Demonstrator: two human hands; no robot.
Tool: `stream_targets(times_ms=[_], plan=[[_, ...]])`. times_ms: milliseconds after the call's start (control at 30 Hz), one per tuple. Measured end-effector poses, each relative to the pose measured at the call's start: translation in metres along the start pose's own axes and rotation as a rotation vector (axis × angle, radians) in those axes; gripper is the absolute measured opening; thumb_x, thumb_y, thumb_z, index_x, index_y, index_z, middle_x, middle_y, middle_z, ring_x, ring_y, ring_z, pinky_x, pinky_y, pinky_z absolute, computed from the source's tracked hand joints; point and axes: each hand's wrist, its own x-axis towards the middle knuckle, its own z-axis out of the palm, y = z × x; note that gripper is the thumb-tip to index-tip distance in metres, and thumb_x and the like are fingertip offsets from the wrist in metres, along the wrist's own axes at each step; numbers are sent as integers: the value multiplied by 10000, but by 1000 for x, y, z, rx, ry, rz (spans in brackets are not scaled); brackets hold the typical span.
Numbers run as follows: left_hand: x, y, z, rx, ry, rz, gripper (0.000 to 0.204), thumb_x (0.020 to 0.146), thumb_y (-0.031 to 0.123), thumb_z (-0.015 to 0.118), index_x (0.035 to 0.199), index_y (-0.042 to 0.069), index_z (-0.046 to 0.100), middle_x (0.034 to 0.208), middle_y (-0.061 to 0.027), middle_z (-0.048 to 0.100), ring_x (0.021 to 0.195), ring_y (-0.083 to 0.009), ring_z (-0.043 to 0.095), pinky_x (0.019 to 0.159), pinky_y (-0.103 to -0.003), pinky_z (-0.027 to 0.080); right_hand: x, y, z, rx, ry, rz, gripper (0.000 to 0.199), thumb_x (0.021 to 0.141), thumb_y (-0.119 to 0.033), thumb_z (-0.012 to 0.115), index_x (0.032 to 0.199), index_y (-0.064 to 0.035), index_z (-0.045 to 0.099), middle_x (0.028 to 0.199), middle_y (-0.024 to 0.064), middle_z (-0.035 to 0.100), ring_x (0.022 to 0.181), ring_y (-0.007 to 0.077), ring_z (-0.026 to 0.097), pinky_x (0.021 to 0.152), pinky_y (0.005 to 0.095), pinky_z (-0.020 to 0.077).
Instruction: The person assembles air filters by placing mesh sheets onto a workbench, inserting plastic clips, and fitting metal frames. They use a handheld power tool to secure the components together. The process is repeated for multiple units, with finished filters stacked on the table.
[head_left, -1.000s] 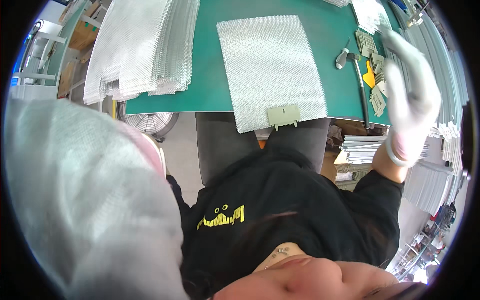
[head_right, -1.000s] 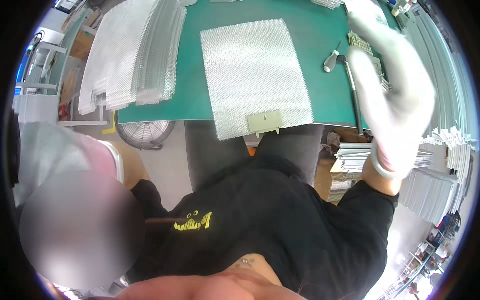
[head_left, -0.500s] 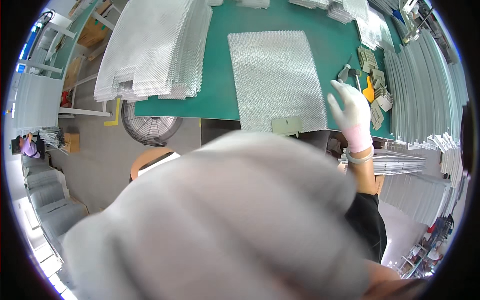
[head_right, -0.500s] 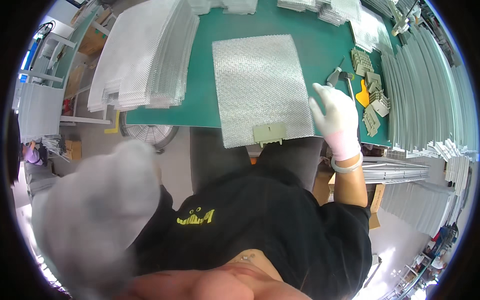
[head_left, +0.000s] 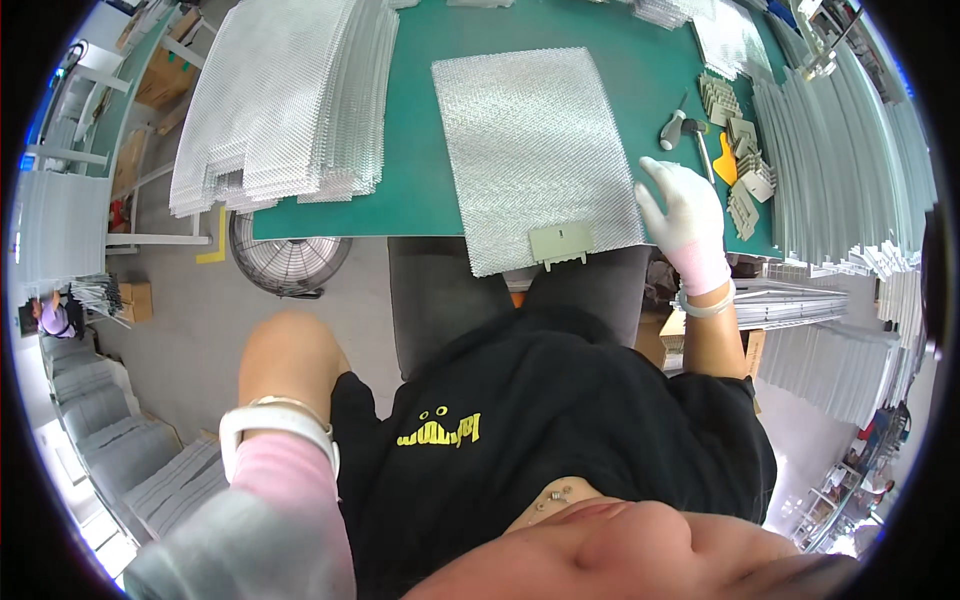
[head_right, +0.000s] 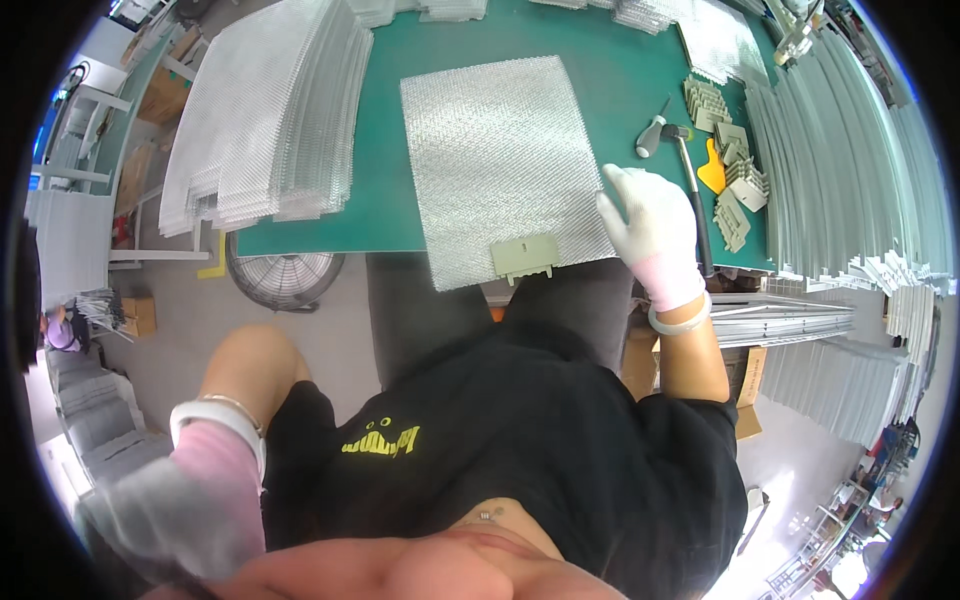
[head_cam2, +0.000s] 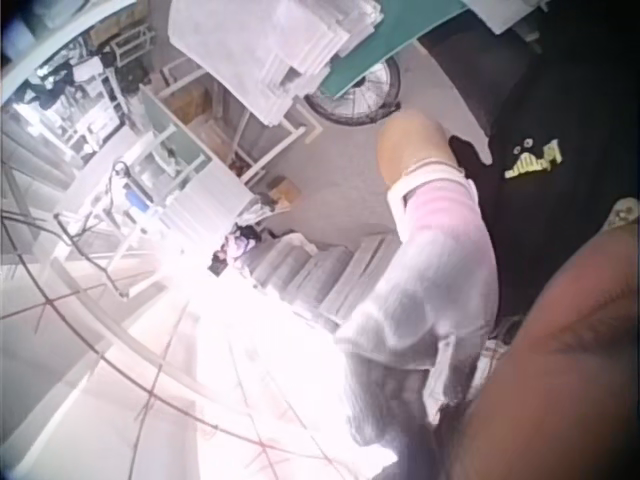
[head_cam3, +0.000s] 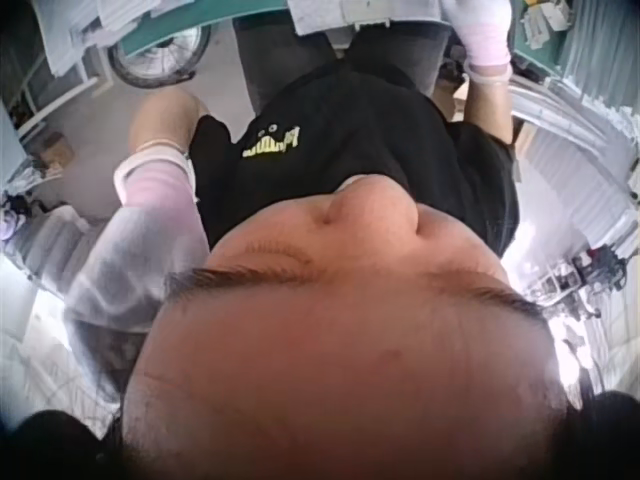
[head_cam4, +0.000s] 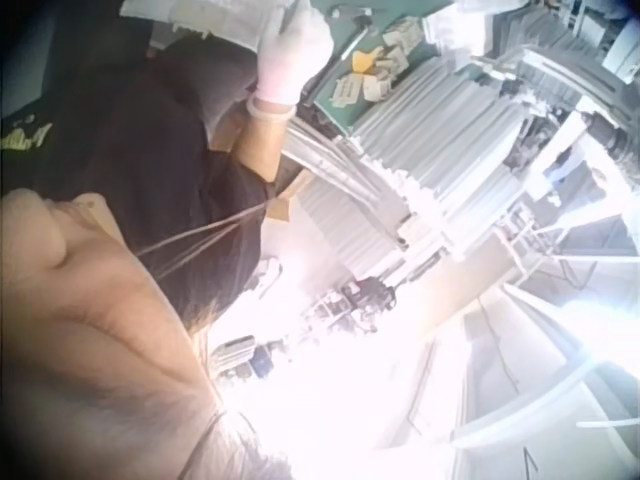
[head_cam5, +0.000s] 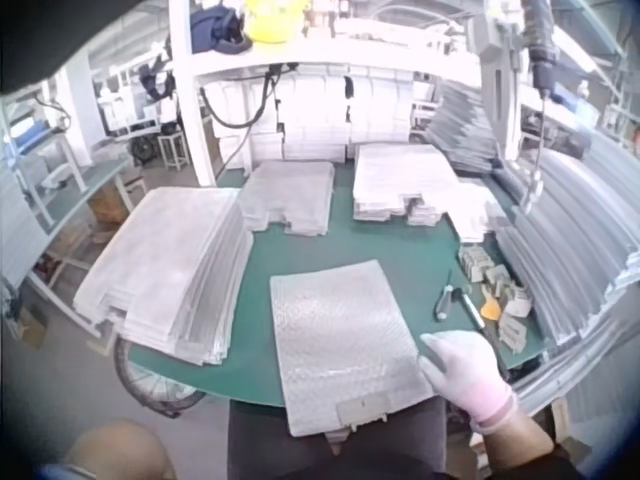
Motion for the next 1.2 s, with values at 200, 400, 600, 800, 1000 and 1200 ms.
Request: stream_targets(times_ms=[200, 400, 600, 800, 1000, 1200], plan=[[-24, 19, -23, 508, 0, 209, 286, 936, 300, 583, 1077, 62, 655, 1063, -103, 658, 997, -244, 611, 892, -407, 501, -4, -3, 13, -14, -81, 71, 298, 876, -171, 692, 1137, -29, 678, 1025, 157, 704, 965, 324, 667, 866, 410, 519], [-105, 41, -124, 1668, 156, 225, 402, 972, 372, 543, 1135, 17, 640, 1105, -137, 644, 1032, -292, 616, 923, -438, 491, -9, 1, 48, 38, -46, 24, 463, 883, -97, 649, 1322, 23, 563, 1294, 240, 588, 1223, 406, 545, 1066, 458, 415], [-329, 18, -359, 1961, 117, -741, 627, 860, 248, 700, 1371, -42, 480, 1331, -233, 547, 1282, -370, 483, 1099, -496, 376, -33, 19, 93, 83, -148, 112, 590, 925, -95, 568, 1482, 3, 399, 1501, 234, 414, 1409, 388, 367, 1178, 461, 262], [-449, -23, -485, 1854, -50, -1538, 808, 826, 417, 730, 1471, 55, 404, 1524, -152, 413, 1425, -336, 349, 1156, -503, 305, -39, 31, 94, 24, -163, 129, 550, 955, -157, 522, 1476, -10, 426, 1534, 211, 395, 1433, 368, 357, 1197, 458, 239], [-459, -88, -561, 1775, -19, -1819, 957, 836, 572, 679, 1554, 89, 271, 1626, -148, 240, 1488, -364, 237, 1190, -516, 254, -40, 23, 90, 24, -215, 166, 520, 968, -106, 448, 1463, 50, 412, 1544, 210, 384, 1452, 337, 330, 1207, 430, 218], [-499, -107, -606, 1956, -32, -1681, 828, 878, 496, 656, 1544, 142, 313, 1584, -119, 330, 1436, -347, 329, 1148, -535, 309, -70, 62, 83, -2, -256, 148, 579, 946, -94, 428, 1484, 93, 326, 1561, 239, 336, 1456, 354, 311, 1206, 423, 223]])
